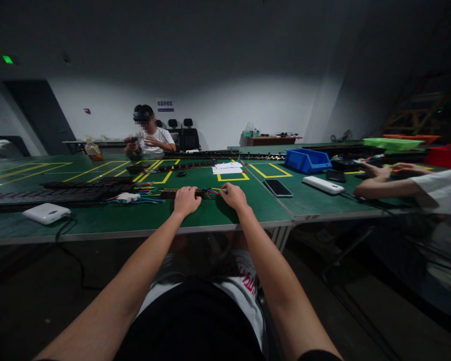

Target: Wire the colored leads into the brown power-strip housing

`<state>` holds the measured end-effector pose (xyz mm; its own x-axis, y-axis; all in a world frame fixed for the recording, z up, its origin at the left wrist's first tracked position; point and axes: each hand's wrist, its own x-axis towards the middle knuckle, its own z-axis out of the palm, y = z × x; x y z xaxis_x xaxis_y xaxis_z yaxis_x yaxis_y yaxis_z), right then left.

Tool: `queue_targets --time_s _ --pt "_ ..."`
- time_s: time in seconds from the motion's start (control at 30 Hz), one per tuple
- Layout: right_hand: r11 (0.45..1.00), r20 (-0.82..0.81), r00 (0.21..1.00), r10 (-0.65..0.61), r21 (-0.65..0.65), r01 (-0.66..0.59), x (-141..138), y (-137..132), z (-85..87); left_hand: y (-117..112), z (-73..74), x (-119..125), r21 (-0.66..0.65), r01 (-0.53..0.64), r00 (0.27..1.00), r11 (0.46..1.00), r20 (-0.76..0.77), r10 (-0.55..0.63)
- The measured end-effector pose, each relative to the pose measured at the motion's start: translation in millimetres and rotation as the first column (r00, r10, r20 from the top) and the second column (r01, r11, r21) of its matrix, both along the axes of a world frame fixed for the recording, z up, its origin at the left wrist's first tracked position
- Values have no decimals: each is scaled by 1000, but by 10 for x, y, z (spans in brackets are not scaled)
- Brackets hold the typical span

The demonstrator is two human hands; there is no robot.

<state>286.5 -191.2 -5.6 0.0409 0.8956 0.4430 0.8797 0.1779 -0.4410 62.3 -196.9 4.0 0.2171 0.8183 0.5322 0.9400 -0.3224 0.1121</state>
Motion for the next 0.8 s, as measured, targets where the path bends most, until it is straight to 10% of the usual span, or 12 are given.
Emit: queue_targets --time_s 0.8 --pt "989 85 986 -146 -15 147 -27 -66 102 -26 22 6 -1 -8 1000 1000 -2 8"
